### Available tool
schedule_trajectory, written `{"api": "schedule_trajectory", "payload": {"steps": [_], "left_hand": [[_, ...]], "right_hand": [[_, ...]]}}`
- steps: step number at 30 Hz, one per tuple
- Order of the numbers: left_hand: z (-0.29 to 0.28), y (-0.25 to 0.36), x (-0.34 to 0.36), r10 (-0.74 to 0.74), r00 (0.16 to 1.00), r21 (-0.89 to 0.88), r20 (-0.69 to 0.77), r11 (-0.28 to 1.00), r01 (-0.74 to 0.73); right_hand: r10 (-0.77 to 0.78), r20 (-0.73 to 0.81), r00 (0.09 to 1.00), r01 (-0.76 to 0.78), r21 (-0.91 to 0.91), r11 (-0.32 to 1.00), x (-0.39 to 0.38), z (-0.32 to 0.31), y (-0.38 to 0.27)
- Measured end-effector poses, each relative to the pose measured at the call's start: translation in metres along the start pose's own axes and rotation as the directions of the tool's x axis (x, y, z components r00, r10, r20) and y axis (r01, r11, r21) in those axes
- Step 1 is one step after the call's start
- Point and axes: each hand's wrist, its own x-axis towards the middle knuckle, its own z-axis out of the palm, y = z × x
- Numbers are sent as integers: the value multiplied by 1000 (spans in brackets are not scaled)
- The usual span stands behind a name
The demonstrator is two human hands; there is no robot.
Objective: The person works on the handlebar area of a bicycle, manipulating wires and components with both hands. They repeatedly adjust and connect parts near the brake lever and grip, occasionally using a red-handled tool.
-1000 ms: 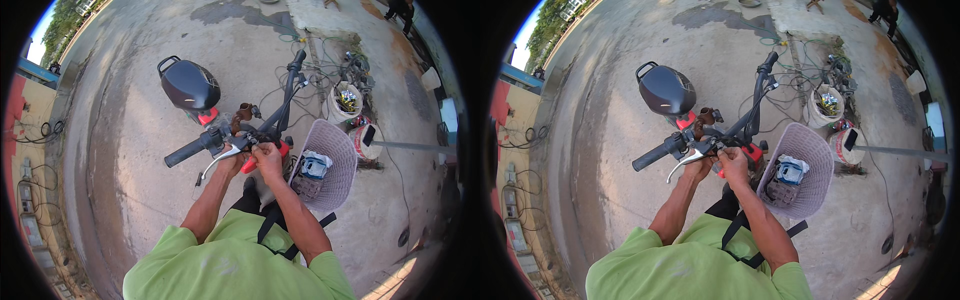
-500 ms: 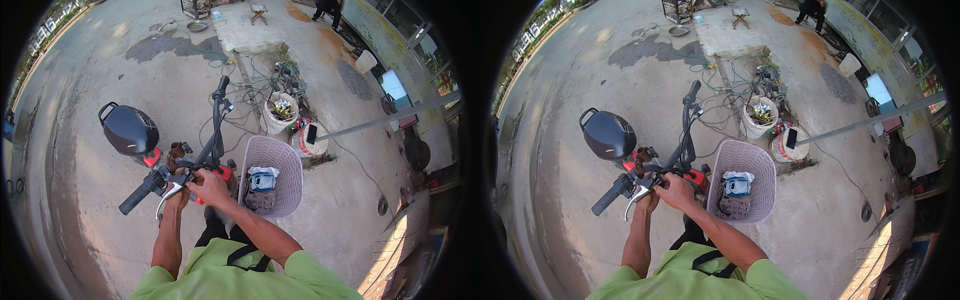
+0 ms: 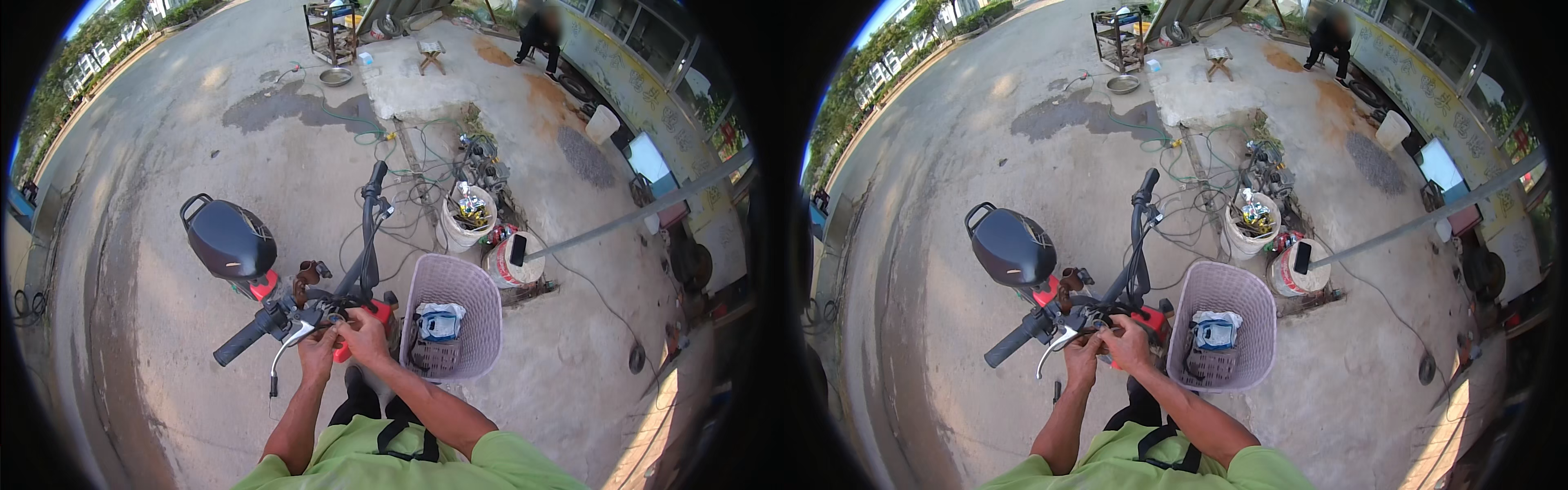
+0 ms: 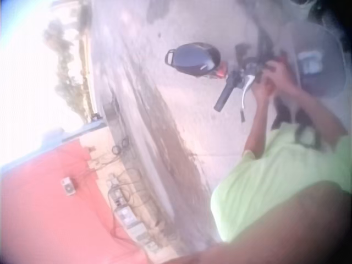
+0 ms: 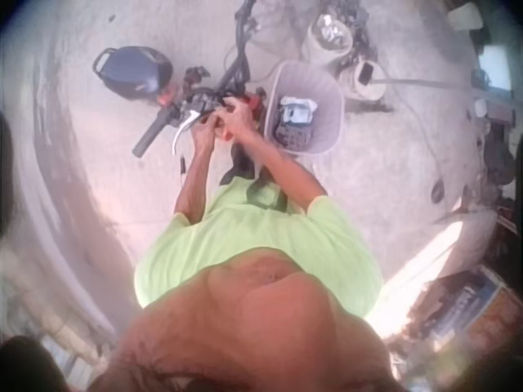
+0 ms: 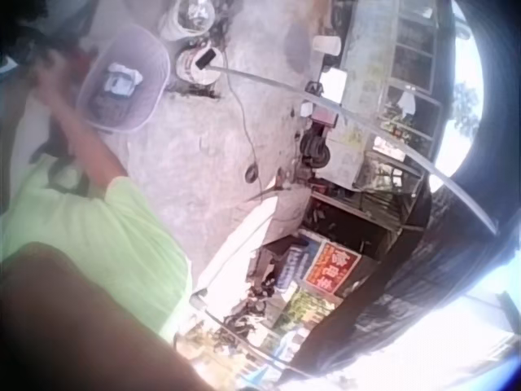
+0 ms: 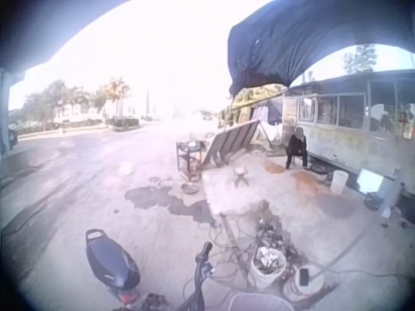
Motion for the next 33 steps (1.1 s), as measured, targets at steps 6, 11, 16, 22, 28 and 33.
{"api": "schedule_trajectory", "payload": {"steps": [6,11,16,22,28,33], "left_hand": [[-4,1,4,-56,998,-62,20,996,57],[-1,-1,5,-32,999,-121,16,992,34],[-1,-9,10,-51,998,-136,-34,990,46],[2,-8,8,64,995,-37,-83,997,-67],[5,-3,-1,126,985,45,-120,992,-121],[1,-9,0,177,983,75,-55,982,-173]], "right_hand": [[17,38,999,-20,60,998,5,-4,10],[6,45,999,-9,71,997,1,-11,19],[-24,70,997,35,-154,987,-15,-25,8],[-243,153,958,287,-460,840,-13,-20,8],[-249,246,937,337,-443,831,0,-10,4],[-233,410,882,417,-449,791,26,-12,49]]}}
